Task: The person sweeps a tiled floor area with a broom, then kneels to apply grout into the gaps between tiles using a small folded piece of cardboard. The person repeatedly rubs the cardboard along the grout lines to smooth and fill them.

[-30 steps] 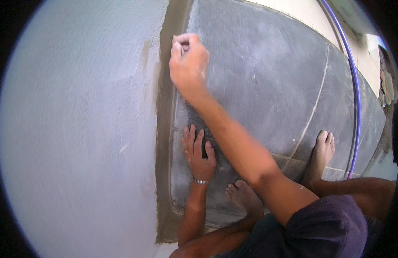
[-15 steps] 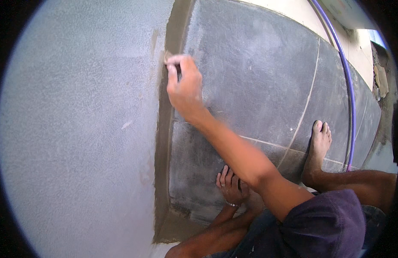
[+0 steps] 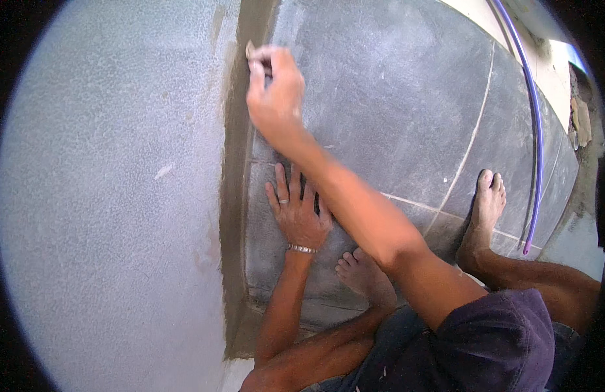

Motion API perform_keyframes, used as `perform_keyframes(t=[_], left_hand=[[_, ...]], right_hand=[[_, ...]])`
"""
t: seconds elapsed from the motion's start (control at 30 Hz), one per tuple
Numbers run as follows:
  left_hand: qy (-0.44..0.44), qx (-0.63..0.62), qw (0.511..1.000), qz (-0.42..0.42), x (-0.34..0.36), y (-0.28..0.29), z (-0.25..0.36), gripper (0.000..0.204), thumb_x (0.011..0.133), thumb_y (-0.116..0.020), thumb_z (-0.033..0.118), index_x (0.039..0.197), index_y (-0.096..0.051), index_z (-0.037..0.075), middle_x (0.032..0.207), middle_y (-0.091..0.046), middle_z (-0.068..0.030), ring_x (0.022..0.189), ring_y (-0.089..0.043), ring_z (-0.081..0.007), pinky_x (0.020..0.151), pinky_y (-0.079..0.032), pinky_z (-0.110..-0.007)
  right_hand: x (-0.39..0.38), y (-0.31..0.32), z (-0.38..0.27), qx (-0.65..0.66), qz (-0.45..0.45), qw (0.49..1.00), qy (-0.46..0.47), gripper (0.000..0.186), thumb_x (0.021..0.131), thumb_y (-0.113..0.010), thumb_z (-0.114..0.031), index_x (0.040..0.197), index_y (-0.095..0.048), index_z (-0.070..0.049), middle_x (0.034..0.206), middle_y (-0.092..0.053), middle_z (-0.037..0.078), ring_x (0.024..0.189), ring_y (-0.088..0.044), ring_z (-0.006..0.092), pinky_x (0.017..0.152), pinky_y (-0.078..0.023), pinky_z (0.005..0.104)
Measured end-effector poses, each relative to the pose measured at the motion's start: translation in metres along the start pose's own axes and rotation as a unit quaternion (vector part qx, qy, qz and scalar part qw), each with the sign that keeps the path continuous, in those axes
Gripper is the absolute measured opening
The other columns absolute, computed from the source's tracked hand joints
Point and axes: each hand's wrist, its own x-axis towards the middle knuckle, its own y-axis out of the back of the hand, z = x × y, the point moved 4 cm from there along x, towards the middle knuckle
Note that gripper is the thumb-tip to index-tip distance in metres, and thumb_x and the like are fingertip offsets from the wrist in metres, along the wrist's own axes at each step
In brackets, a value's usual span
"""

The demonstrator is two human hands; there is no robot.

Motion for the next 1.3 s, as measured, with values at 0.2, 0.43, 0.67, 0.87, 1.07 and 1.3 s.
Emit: perform_keyframes(t=[0.2, 0.43, 0.67, 0.87, 1.07, 1.3], left_hand=[[0.011, 0.005, 1.0, 0.023, 0.005, 0.005, 0.004, 0.048, 0.086, -0.063, 0.028, 0.128, -0.064, 0.004, 0.153, -0.044, -0.0147, 0.149, -0.026, -0.0417, 0.118, -0.015, -0.064], [0.006, 0.006, 1.0, 0.02, 0.004, 0.005, 0.002, 0.058, 0.084, -0.064, 0.03, 0.136, -0.056, 0.004, 0.156, -0.04, -0.0146, 0.149, -0.023, -0.0426, 0.118, -0.013, -0.066], [0.015, 0.005, 1.0, 0.027, 0.007, 0.009, 0.004, 0.047, 0.085, -0.064, 0.028, 0.127, -0.062, 0.008, 0.156, -0.041, -0.0138, 0.148, -0.026, -0.0414, 0.118, -0.016, -0.064], [0.022, -0.011, 0.999, 0.034, 0.008, 0.012, 0.005, 0.045, 0.086, -0.063, 0.027, 0.128, -0.062, 0.01, 0.156, -0.04, -0.0119, 0.148, -0.026, -0.0406, 0.117, -0.018, -0.064], [0.022, -0.015, 0.999, 0.046, 0.007, 0.012, 0.005, 0.048, 0.088, -0.062, 0.028, 0.134, -0.06, 0.012, 0.156, -0.041, -0.0101, 0.148, -0.027, -0.0391, 0.116, -0.02, -0.065], [0.027, -0.015, 0.999, 0.04, 0.005, 0.014, 0.005, 0.054, 0.088, -0.062, 0.029, 0.14, -0.056, 0.015, 0.156, -0.04, -0.0087, 0.147, -0.029, -0.0381, 0.116, -0.021, -0.064]], right_hand=[[0.002, -0.013, 0.011, 0.047, -0.061, 0.996, -0.044, 0.011, 0.087, -0.055, 0.006, 0.097, -0.056, 0.001, 0.094, -0.06, 0.02, 0.088, -0.06, 0.0401, 0.08, -0.048, 0.0455], [-0.001, -0.009, 0.008, 0.048, -0.021, 0.999, -0.007, 0.01, 0.088, -0.057, 0.002, 0.098, -0.057, 0.0, 0.093, -0.061, 0.02, 0.085, -0.062, 0.0366, 0.078, -0.049, 0.042], [0.012, -0.007, 0.006, 0.043, -0.003, 0.999, -0.026, 0.009, 0.09, -0.058, 0.001, 0.099, -0.058, 0.0, 0.093, -0.063, 0.015, 0.081, -0.063, 0.0251, 0.077, -0.051, 0.0378], [0.021, -0.01, 0.019, 0.045, -0.066, 0.981, -0.179, 0.011, 0.093, -0.063, -0.008, 0.094, -0.062, 0.002, 0.085, -0.07, 0.013, 0.074, -0.067, 0.0219, 0.071, -0.053, 0.0363], [0.015, -0.005, 0.024, 0.034, -0.094, 0.975, -0.199, 0.014, 0.092, -0.064, -0.011, 0.089, -0.061, 0.002, 0.072, -0.068, 0.012, 0.068, -0.066, 0.02, 0.068, -0.052, 0.036], [0.018, 0.008, 0.015, -0.05, -0.087, 0.982, -0.161, 0.015, 0.091, -0.064, -0.01, 0.089, -0.062, 0.005, 0.072, -0.068, 0.018, 0.068, -0.068, 0.0296, 0.069, -0.053, 0.0398]])
